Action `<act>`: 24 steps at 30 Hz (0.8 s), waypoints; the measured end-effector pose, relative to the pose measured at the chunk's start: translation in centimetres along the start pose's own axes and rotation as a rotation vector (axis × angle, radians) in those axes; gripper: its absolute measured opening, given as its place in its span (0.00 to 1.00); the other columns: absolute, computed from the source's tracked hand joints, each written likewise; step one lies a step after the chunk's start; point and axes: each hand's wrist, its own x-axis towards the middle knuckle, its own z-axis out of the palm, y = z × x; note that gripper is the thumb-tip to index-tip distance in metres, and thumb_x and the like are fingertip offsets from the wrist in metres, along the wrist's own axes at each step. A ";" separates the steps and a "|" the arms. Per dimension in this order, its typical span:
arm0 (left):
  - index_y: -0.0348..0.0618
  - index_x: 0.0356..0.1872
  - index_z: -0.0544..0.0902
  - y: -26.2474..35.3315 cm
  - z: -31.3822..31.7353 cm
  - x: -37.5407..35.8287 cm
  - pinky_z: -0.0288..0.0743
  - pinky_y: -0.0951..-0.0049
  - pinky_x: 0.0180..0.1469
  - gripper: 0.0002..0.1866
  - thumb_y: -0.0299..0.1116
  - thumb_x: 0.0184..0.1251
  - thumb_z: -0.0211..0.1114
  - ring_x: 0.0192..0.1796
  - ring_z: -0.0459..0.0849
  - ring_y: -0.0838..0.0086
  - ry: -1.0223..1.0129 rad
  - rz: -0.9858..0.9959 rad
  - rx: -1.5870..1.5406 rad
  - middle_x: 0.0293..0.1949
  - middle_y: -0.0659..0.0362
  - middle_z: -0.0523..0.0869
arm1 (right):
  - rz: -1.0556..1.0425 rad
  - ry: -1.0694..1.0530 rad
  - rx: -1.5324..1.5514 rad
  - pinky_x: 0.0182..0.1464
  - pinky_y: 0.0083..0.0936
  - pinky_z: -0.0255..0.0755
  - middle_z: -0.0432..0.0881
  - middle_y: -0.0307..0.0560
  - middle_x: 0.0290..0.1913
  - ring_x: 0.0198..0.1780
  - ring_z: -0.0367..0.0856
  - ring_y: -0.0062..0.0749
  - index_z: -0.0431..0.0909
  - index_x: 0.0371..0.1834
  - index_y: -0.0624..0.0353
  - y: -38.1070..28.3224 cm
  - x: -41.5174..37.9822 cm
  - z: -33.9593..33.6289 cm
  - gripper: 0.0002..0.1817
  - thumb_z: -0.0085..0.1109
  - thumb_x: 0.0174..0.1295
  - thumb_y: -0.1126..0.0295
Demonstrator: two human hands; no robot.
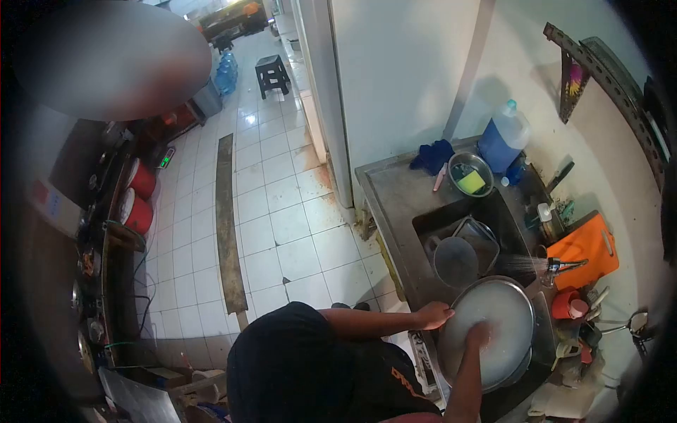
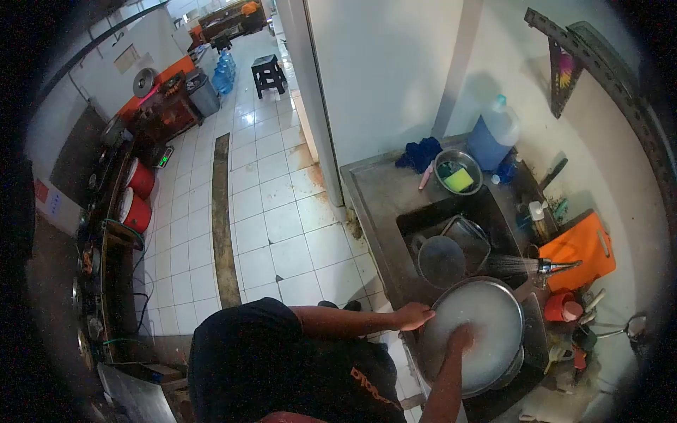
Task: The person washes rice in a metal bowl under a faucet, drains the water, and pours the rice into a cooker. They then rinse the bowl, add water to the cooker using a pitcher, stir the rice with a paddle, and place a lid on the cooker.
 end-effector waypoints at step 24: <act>0.35 0.29 0.81 -1.5 -0.8 2.2 0.71 0.62 0.37 0.22 0.47 0.65 0.52 0.32 0.82 0.61 -0.171 0.041 0.025 0.25 0.50 0.82 | 0.026 -0.011 0.250 0.68 0.45 0.51 0.48 0.61 0.71 0.71 0.45 0.56 0.56 0.68 0.56 -5.1 -11.1 -7.0 0.50 0.71 0.38 0.57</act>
